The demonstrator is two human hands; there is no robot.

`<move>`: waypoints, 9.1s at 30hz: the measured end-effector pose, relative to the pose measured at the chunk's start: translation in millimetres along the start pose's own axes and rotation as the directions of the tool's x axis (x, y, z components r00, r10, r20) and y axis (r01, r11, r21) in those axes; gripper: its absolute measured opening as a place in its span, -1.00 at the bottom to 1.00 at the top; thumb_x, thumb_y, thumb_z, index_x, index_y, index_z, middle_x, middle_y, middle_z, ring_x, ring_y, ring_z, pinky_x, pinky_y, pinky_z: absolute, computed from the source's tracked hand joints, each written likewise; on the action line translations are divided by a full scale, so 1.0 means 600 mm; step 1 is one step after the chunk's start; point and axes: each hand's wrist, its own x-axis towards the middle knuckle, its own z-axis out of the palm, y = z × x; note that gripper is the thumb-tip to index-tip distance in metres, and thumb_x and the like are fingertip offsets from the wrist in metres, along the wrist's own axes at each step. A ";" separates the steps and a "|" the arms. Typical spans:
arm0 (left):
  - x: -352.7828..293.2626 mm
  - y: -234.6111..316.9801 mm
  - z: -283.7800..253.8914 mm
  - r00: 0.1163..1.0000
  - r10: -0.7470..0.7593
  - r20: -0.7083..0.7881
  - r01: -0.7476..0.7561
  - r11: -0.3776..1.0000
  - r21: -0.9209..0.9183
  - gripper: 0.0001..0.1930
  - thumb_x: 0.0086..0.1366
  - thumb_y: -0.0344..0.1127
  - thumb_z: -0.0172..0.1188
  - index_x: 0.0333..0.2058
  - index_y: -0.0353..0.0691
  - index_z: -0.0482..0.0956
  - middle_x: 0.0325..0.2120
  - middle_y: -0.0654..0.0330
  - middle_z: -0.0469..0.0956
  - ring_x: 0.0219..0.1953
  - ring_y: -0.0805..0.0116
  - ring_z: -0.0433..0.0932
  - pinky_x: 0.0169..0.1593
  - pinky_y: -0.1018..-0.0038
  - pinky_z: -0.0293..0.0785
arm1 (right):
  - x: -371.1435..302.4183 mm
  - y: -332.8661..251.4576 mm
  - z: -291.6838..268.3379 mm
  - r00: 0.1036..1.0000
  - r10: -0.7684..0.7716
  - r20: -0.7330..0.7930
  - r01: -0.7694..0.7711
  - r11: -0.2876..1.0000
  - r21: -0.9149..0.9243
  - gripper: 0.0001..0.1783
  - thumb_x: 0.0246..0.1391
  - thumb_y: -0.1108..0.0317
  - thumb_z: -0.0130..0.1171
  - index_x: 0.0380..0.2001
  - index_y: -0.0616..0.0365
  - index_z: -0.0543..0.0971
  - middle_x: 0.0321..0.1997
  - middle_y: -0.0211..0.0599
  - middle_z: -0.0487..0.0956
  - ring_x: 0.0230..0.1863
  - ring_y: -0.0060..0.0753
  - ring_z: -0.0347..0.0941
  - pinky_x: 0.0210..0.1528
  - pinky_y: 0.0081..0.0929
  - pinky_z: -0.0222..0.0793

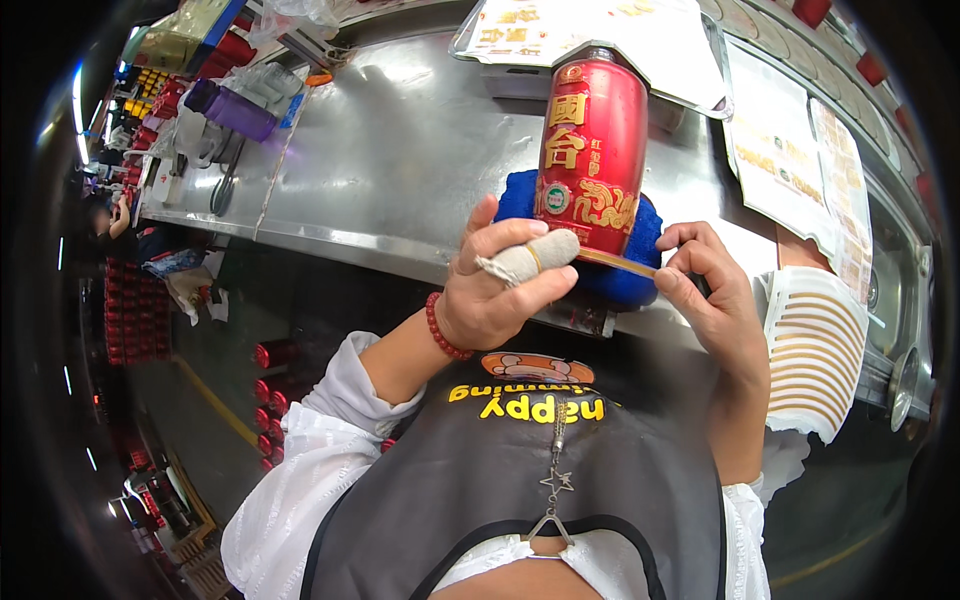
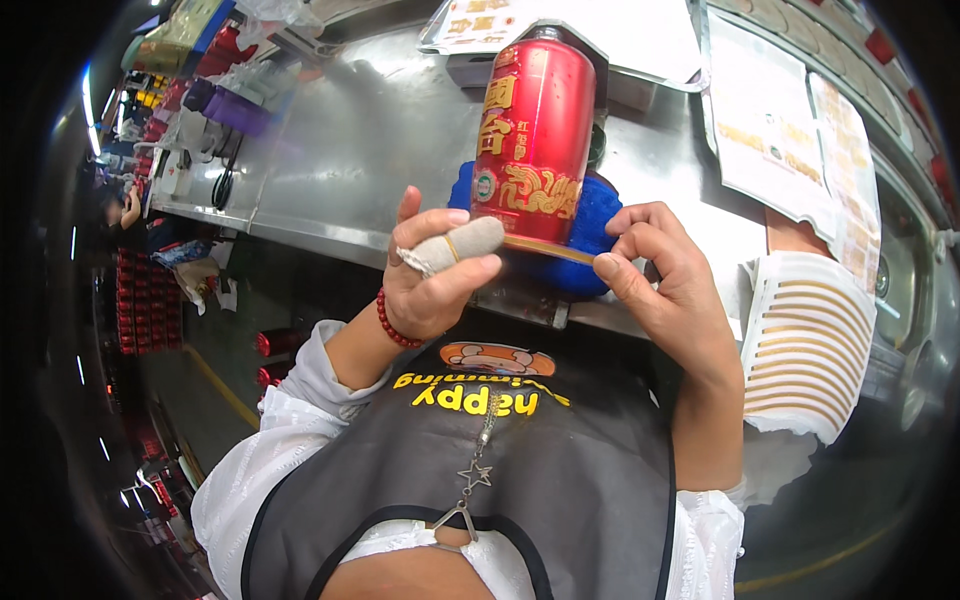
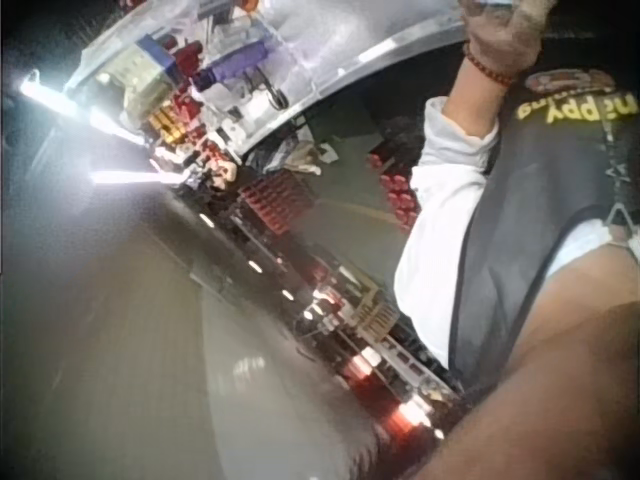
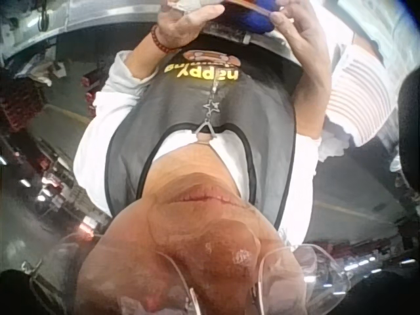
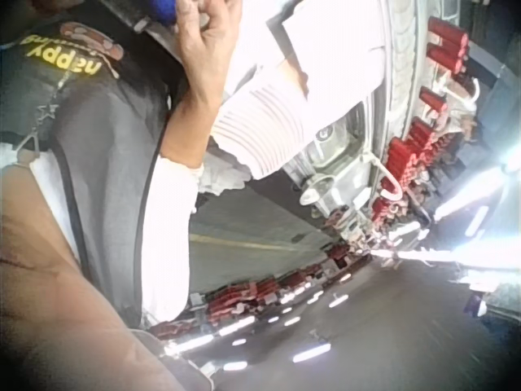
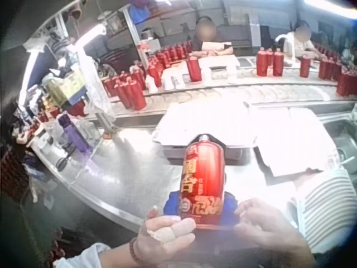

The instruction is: The person applies gold labels to red cylindrical containers, using a small wooden stick to smooth the label and a green sponge to wipe the surface. The person handles multiple containers one at a time, placing finished units aside.

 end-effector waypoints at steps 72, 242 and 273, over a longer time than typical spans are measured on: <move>0.024 -0.006 0.009 0.976 0.216 -0.008 -0.211 0.960 0.183 -0.79 0.19 -0.30 0.32 -0.19 0.18 0.66 -0.18 0.41 0.66 0.14 0.39 0.48 0.53 0.03 -0.22 | 0.001 0.007 0.006 0.994 -0.077 -0.074 0.073 0.996 -0.052 -0.74 0.18 0.32 0.29 -0.48 0.23 0.48 -0.11 -0.25 0.44 -0.08 -0.41 0.36 -0.09 -0.54 0.27; 0.077 -0.011 0.023 0.865 0.444 0.234 -0.482 0.863 0.148 -0.72 0.09 -0.30 0.36 -0.17 0.17 0.71 -0.15 0.44 0.62 0.04 0.39 0.44 0.49 -0.15 -0.23 | -0.027 0.026 -0.148 0.813 -0.404 -0.421 -0.014 0.708 -0.706 -0.60 0.07 0.68 0.11 0.00 0.25 0.62 0.02 -0.08 0.54 -0.02 -0.14 0.50 0.03 -0.35 0.44; -0.042 -0.019 0.021 0.887 -0.460 0.036 0.459 0.872 -0.170 -0.67 0.40 -0.37 0.09 0.10 -0.30 0.49 0.10 -0.10 0.40 0.26 -0.02 0.27 0.33 0.06 0.16 | -0.148 0.340 -0.636 0.500 0.437 -0.747 -0.481 0.858 0.179 -0.77 0.07 0.16 0.34 -0.30 0.06 0.67 -0.38 -0.46 0.58 -0.33 -0.43 0.47 -0.27 -0.41 0.34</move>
